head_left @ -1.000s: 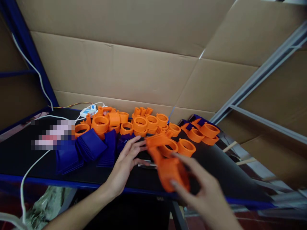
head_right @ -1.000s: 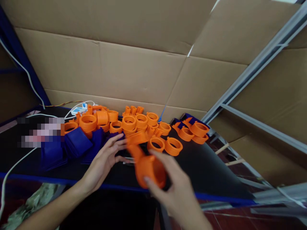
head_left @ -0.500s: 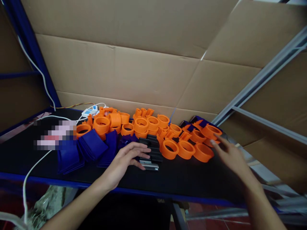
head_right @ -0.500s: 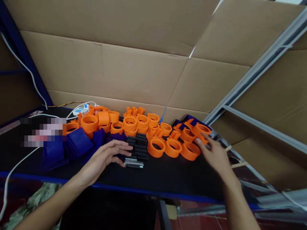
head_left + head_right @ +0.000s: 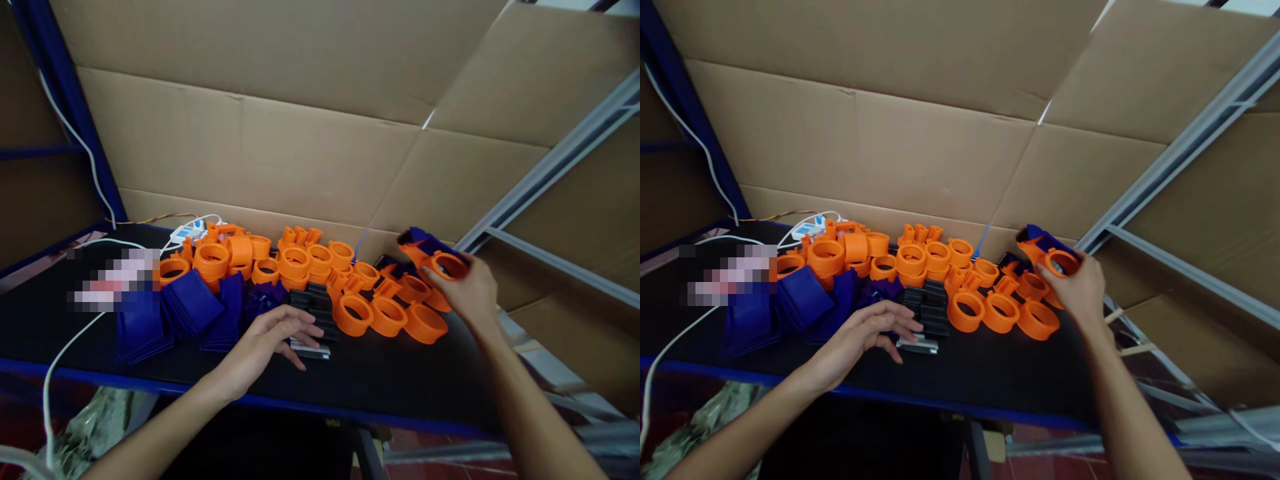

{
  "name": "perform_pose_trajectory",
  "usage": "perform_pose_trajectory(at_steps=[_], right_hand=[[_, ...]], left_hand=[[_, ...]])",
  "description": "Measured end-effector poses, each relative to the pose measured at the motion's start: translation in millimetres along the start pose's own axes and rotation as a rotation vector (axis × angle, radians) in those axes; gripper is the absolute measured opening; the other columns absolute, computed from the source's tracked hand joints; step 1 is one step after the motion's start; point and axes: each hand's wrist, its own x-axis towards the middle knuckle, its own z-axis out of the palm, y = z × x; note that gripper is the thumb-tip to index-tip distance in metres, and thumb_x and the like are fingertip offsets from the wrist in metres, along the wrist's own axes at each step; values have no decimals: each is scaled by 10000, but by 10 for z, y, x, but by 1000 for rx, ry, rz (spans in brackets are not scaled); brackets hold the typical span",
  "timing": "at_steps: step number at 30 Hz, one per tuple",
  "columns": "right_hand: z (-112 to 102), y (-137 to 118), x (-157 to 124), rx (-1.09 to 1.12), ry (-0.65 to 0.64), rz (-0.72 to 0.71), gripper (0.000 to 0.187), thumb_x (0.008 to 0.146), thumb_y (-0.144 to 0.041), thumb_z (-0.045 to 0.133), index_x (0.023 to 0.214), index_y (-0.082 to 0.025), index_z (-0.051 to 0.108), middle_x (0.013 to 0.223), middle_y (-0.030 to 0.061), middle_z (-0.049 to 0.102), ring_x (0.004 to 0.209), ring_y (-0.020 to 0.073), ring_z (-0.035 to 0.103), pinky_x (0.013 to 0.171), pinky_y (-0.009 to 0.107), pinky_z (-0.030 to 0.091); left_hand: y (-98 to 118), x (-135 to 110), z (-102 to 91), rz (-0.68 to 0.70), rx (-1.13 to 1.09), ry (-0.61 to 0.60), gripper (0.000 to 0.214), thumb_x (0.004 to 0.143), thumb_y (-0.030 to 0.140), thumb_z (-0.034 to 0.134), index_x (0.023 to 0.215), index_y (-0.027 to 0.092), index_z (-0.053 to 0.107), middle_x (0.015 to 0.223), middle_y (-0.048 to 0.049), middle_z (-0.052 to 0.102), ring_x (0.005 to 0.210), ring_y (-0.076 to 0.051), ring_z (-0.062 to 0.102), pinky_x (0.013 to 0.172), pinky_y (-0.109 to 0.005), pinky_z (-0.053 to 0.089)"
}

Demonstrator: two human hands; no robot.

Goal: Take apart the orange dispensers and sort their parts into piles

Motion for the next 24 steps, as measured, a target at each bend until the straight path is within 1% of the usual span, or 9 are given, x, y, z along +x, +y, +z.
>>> perform_pose_trajectory(at_steps=[3,6,8,10,12,14,17,20,24], right_hand=[[-232,-542,-523,97,-120,-31,773,763,-553,739,1344,-102,502,1229,240,621,1087,315,642,862,393,511],[-447,-1212,-1231,203,-209,-220,784,732,-559,765,1342,-177,454,1234,169,604,1098,326,635,899,452,540],[-536,-1581,-1613,206,-291,-348,768,757,-529,758,1356,-182,425,1209,162,613,1062,317,650,861,458,568],[-574,-1828,-1803,217,-377,-489,825,762,-571,747,1393,-172,395,1254,179,608,1116,340,634,896,499,564],[-569,-1967,-1794,240,-458,-553,747,843,-529,689,1427,-184,375,1308,169,603,1167,324,621,922,491,564],[-529,-2041,-1674,289,-493,-583,573,939,-405,607,1431,-208,390,1315,133,622,1165,271,635,924,430,573],[-434,-2097,-1520,316,-421,-697,395,987,-220,531,1375,-184,469,1207,113,689,1052,223,689,870,361,587],[-369,-2094,-1500,257,-359,-803,369,971,-113,506,1339,-134,513,1107,129,722,938,226,716,775,349,598],[-396,-2051,-1483,314,-367,-817,358,969,-86,487,1321,-136,532,1079,116,733,905,213,724,757,338,602]], left_hand=[[-26,9,44,62,-45,71,425,874,330,693,1268,190,618,1370,-176,619,1270,-337,571,909,-428,540],[-38,1,90,123,-129,122,583,821,315,770,1358,235,556,1459,-149,556,1366,-326,490,1086,-470,421],[-23,-11,96,149,-191,163,561,833,354,760,1346,252,556,1463,-133,558,1349,-325,511,1102,-485,402],[12,-21,74,166,-227,232,476,856,399,727,1285,248,587,1435,-126,586,1283,-329,573,1049,-490,452],[58,-31,38,158,-214,281,425,853,417,721,1215,218,620,1377,-134,629,1202,-329,629,966,-461,514],[97,-40,7,119,-159,280,439,824,414,748,1184,190,635,1312,-147,669,1138,-322,659,880,-411,553],[123,-49,-9,98,-80,282,471,802,406,770,1193,184,633,1267,-141,691,1115,-302,660,798,-339,560],[113,-46,-18,114,-24,276,423,799,391,775,1135,162,661,1203,-135,712,1116,-285,650,782,-297,542],[59,-40,-36,52,-7,276,415,777,406,783,1082,142,687,1071,-119,728,939,-249,684,694,-275,528]])
